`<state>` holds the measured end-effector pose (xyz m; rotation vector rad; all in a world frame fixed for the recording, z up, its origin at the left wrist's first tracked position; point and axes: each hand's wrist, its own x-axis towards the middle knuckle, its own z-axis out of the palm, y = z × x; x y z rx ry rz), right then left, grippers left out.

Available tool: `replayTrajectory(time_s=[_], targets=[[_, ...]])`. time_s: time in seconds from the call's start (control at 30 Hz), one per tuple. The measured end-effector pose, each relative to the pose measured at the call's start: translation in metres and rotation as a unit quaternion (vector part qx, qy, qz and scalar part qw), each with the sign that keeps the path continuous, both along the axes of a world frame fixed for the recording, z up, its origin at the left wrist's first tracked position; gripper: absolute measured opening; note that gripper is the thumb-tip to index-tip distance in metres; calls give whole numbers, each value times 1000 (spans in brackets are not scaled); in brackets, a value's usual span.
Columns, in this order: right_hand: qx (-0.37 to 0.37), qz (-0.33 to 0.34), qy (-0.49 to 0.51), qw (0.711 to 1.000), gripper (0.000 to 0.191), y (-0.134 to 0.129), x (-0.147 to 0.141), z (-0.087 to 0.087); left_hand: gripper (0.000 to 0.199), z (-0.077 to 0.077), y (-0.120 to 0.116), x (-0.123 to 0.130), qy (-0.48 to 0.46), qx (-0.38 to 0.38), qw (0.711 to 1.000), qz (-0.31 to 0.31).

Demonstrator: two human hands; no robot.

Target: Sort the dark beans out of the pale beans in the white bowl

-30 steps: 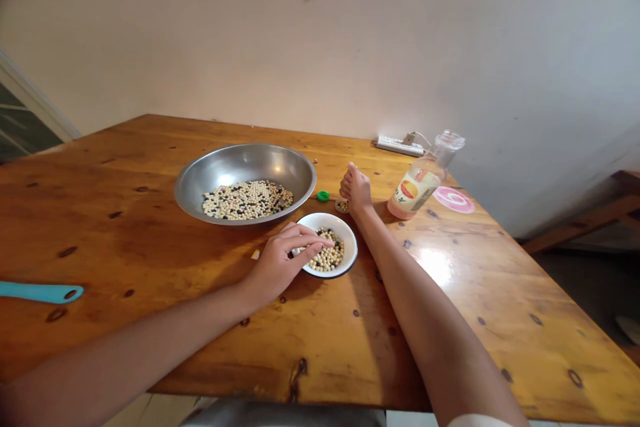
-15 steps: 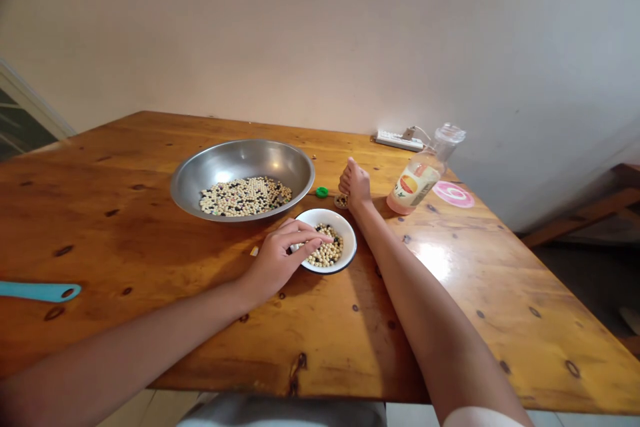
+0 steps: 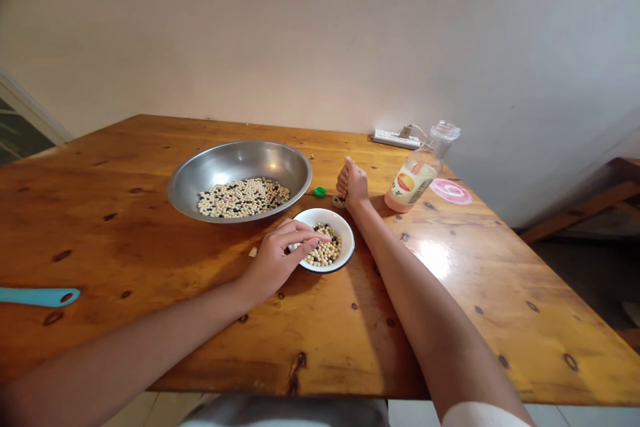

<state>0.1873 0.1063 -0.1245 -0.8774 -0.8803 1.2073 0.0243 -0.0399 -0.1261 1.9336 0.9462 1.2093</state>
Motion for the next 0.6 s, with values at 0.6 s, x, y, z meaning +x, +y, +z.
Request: replayTrajectory(time_s=[0.6], targets=[[-1,-8,-1,1000,48,-2,1,1,19,1,0,1,0,-10,1000,3]])
